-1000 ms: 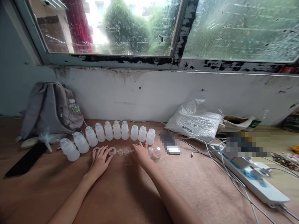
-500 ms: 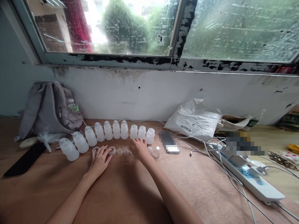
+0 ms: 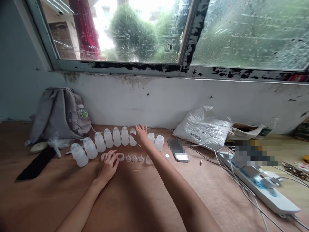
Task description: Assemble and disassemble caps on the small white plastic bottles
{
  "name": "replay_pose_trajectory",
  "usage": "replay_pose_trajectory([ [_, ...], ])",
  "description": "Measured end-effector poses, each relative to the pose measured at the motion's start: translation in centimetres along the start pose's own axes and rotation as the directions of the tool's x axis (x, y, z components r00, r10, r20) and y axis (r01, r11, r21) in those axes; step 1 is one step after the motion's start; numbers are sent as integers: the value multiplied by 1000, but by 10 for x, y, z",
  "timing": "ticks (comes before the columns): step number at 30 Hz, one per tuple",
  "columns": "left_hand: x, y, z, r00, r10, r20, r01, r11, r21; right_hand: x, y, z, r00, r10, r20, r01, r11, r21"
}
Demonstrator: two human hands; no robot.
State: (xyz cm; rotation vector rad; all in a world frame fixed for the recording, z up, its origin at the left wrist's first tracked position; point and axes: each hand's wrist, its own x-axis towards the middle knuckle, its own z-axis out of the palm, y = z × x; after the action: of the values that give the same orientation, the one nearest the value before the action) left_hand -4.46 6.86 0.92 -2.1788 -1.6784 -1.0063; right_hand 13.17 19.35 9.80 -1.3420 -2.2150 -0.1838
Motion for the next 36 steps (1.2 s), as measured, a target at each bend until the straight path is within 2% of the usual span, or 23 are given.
replay_pose_trajectory([
  [2, 2, 3, -2, 998, 22, -62, -24, 999, -24, -10, 0, -6, 999, -37, -35, 42, 988, 148],
  [4, 2, 7, -5, 992, 52, -119, -57, 997, -43, -26, -2, -17, 989, -34, -141, 74, 955, 288],
  [6, 0, 14, -7, 982, 88, -167, -100, 993, -61, -46, -5, -32, 964, 28, -264, 83, 913, 400],
  [9, -5, 26, -13, 962, 157, -225, -182, 979, -96, -86, -10, -51, 943, 180, -281, 15, 818, 575],
  [11, -8, 34, -17, 954, 216, -208, -245, 962, -124, -115, -12, -57, 940, 300, -165, -100, 700, 708],
  [14, -10, 40, -19, 944, 298, -142, -317, 938, -137, -154, -12, -52, 901, 430, 61, -251, 402, 880],
  [17, -11, 39, -16, 938, 333, -100, -346, 922, -172, -179, -10, -41, 856, 451, 252, -361, 173, 916],
  [19, -11, 35, -14, 931, 363, -43, -360, 893, -271, -186, -9, -37, 842, 408, 352, -423, 97, 901],
  [22, -12, 32, -14, 924, 379, 51, -324, 848, -420, -186, -8, -39, 844, 337, 416, -473, 105, 875],
  [29, -11, 36, -18, 946, 246, 211, -102, 844, -527, -184, -7, -49, 889, 296, 349, -419, 222, 880],
  [33, -8, 31, -19, 928, 124, 352, 106, 816, -568, -186, 6, -56, 928, 300, 221, -333, 401, 853],
  [36, -5, 20, -20, 937, 26, 348, 189, 800, -570, -184, 28, -63, 902, 425, 71, -326, 567, 756],
])
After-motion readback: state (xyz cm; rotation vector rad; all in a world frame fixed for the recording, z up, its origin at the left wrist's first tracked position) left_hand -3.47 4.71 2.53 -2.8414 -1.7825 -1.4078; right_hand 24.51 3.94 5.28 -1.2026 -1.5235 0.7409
